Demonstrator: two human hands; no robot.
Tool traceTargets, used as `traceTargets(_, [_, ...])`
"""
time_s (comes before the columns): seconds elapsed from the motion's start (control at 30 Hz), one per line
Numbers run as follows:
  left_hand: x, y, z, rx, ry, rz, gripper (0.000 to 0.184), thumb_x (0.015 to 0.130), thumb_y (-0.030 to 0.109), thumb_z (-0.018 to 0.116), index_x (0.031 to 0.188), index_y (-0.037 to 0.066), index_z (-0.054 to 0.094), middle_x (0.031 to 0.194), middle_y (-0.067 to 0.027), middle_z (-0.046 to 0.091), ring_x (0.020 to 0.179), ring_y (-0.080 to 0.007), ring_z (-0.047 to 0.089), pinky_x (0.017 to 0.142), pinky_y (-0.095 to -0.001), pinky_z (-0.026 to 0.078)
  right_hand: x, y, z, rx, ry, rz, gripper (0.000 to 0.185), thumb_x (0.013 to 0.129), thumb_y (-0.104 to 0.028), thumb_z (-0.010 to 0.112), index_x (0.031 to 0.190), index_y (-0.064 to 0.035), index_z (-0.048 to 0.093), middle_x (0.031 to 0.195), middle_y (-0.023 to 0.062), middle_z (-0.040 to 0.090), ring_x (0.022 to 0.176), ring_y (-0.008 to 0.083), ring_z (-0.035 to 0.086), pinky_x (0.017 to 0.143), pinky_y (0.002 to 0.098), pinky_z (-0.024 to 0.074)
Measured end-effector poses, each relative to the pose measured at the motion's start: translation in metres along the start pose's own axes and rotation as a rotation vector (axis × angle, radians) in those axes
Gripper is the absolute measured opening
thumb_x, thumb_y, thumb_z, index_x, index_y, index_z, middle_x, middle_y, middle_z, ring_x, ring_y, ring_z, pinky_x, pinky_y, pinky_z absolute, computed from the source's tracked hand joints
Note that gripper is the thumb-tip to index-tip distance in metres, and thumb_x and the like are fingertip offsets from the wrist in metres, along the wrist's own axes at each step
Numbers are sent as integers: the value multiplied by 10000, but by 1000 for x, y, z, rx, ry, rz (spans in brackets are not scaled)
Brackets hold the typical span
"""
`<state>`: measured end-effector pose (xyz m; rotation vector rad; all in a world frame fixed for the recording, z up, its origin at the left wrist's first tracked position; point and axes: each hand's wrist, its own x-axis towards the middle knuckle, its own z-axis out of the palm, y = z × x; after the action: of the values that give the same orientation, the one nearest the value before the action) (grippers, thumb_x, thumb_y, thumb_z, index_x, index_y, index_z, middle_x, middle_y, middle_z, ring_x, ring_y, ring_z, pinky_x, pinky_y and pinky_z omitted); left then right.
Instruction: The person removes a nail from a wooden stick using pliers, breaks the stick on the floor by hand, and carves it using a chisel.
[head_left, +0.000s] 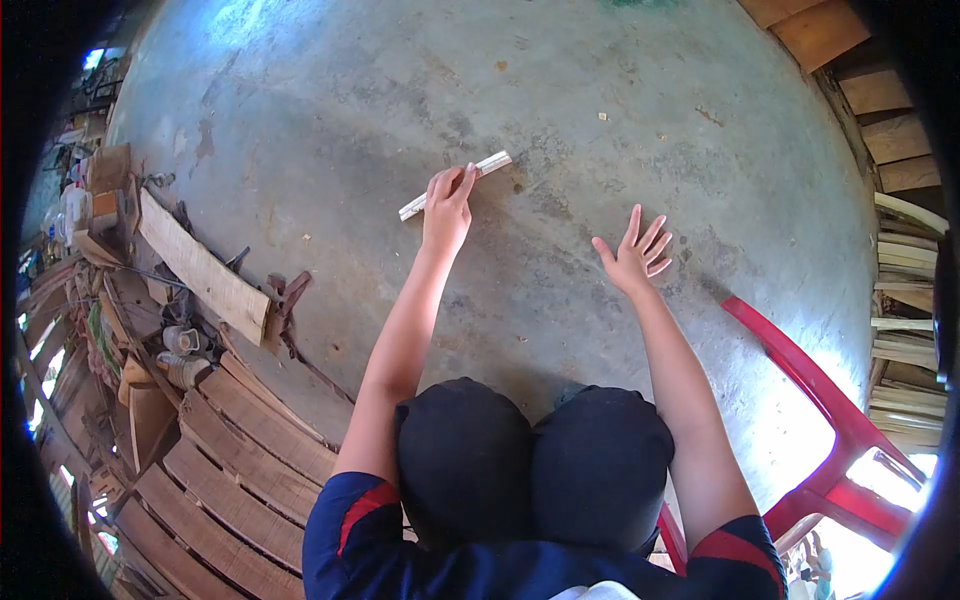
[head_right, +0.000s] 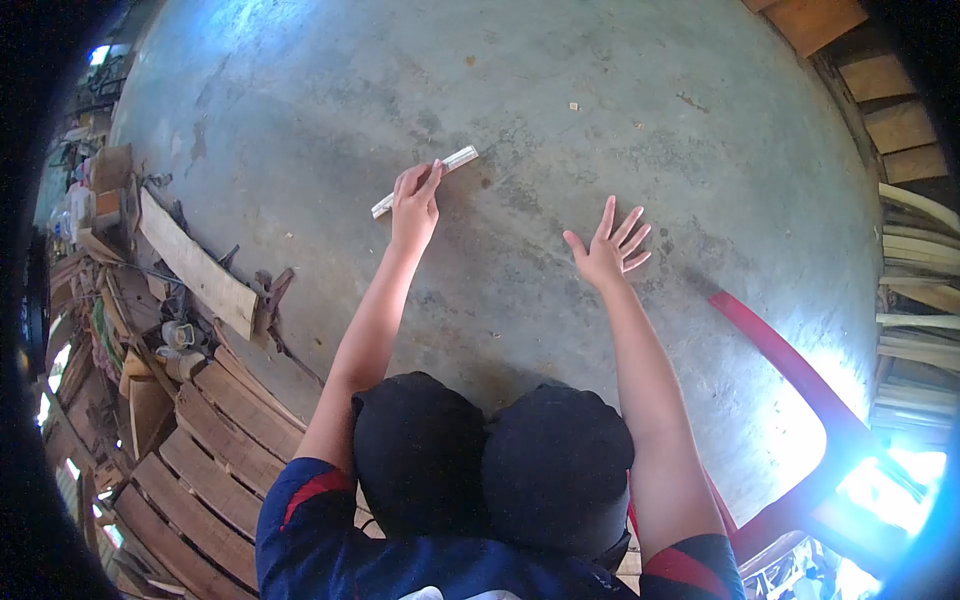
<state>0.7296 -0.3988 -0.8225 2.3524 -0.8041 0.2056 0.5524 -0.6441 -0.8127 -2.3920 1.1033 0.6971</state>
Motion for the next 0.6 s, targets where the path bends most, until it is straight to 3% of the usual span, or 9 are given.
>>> traceTargets(0.17, [2, 3, 5, -18, 139, 45, 325, 746, -15, 619, 1057, 80, 622, 1023, -113, 598, 950, -293, 565, 802, -378, 472, 0, 2, 3, 18, 34, -14, 1009, 728, -693, 517, 1415, -316, -119, 1441, 168, -263, 1314, 445, -202, 963, 687, -34])
traceTargets(0.33, [9, -4, 9, -215, 158, -83, 146, 722, 36, 693, 854, 81, 653, 895, -81, 648, 834, -248, 608, 706, -333, 491, 2, 2, 3, 11, 29, -7, 1007, 726, -700, 512, 1415, -320, -118, 1441, 164, -267, 1314, 444, -203, 963, 685, -39])
traceTargets(0.47, [16, -4, -1, -170, 103, -111, 126, 708, 11, 697, 808, 71, 648, 883, -78, 647, 816, -241, 604, 677, -325, 485, 2, 2, 6, 9, 41, -12, 1008, 726, -701, 511, 1413, -322, -124, 1441, 162, -268, 1315, 439, -206, 963, 687, -36])
traceTargets(0.6, [40, 26, -28, -148, 344, 52, 137, 677, -7, 691, 758, 83, 627, 865, -66, 634, 809, -263, 595, 699, -349, 465, -1, -1, 0, -18, 4, 4, 1010, 736, -702, 493, 1412, -301, -140, 1439, 179, -260, 1312, 439, -214, 976, 673, -48])
